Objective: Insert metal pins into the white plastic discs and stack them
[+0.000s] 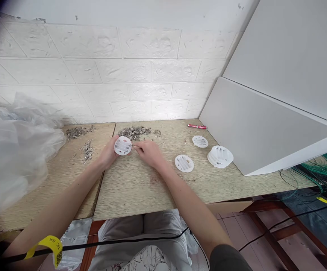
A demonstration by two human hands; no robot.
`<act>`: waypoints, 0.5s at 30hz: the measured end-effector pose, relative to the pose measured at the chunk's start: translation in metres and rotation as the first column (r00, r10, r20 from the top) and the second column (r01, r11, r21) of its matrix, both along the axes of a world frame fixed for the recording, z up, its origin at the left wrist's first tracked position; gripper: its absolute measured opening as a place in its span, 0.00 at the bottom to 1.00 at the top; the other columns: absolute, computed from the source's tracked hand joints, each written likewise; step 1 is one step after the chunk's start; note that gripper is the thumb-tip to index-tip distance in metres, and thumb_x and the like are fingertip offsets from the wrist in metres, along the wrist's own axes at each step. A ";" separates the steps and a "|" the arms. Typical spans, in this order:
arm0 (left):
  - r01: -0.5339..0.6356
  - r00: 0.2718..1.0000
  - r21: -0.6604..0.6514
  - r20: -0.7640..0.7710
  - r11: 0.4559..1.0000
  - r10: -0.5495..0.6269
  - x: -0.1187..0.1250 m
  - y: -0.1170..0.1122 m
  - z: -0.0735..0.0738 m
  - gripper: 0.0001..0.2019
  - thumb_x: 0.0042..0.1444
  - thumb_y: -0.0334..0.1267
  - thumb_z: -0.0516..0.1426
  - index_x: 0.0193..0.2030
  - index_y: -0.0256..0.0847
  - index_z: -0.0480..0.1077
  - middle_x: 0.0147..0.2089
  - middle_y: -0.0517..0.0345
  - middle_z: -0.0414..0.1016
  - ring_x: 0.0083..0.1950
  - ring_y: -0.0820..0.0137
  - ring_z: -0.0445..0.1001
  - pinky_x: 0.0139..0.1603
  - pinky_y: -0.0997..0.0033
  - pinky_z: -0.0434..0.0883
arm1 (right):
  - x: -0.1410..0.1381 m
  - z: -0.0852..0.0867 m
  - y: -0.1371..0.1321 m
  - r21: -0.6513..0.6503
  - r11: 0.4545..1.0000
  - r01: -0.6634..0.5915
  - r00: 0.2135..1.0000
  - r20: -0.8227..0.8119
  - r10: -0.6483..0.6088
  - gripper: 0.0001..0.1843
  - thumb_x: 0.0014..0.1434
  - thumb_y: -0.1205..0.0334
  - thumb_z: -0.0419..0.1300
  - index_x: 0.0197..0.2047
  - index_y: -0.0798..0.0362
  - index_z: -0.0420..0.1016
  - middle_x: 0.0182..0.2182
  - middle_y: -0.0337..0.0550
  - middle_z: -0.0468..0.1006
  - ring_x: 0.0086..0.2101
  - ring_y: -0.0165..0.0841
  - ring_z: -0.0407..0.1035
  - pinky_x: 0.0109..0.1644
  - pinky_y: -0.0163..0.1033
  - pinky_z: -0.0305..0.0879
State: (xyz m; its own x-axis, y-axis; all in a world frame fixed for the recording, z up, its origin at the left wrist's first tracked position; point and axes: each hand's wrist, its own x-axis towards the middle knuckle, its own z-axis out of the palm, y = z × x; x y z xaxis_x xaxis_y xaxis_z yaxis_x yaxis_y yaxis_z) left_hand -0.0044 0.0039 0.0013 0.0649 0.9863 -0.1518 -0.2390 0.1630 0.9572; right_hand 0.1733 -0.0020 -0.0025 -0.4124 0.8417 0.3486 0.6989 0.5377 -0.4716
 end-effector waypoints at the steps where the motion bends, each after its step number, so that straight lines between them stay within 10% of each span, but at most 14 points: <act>1: 0.001 1.000 -0.003 -0.006 1.000 -0.001 0.000 0.000 0.000 0.17 0.61 0.49 0.50 0.38 0.36 0.71 0.36 0.49 0.78 0.40 0.63 0.77 0.41 0.64 0.77 | 0.000 0.000 0.000 0.004 1.000 0.000 1.000 0.001 0.000 0.15 0.66 0.62 0.54 0.50 0.49 0.79 0.33 0.42 0.80 0.35 0.33 0.67 0.39 0.34 0.56; 15: 0.008 0.987 0.110 -0.163 0.994 0.010 0.003 -0.008 -0.005 0.24 0.53 0.59 0.55 0.33 0.36 0.72 0.27 0.52 0.76 0.33 0.62 0.76 0.33 0.67 0.73 | -0.003 0.001 -0.006 0.059 0.998 -0.002 0.994 0.106 -0.004 0.14 0.65 0.66 0.53 0.40 0.53 0.81 0.32 0.44 0.79 0.32 0.32 0.68 0.34 0.34 0.53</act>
State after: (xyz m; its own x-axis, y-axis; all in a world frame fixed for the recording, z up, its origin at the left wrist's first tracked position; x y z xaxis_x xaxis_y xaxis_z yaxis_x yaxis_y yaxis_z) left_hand -0.0014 -0.0039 -0.0033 0.0474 0.9976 -0.0514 -0.0781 0.0550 0.9954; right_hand 0.1703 -0.0080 -0.0013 -0.4487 0.8216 0.3516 0.7438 0.5614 -0.3627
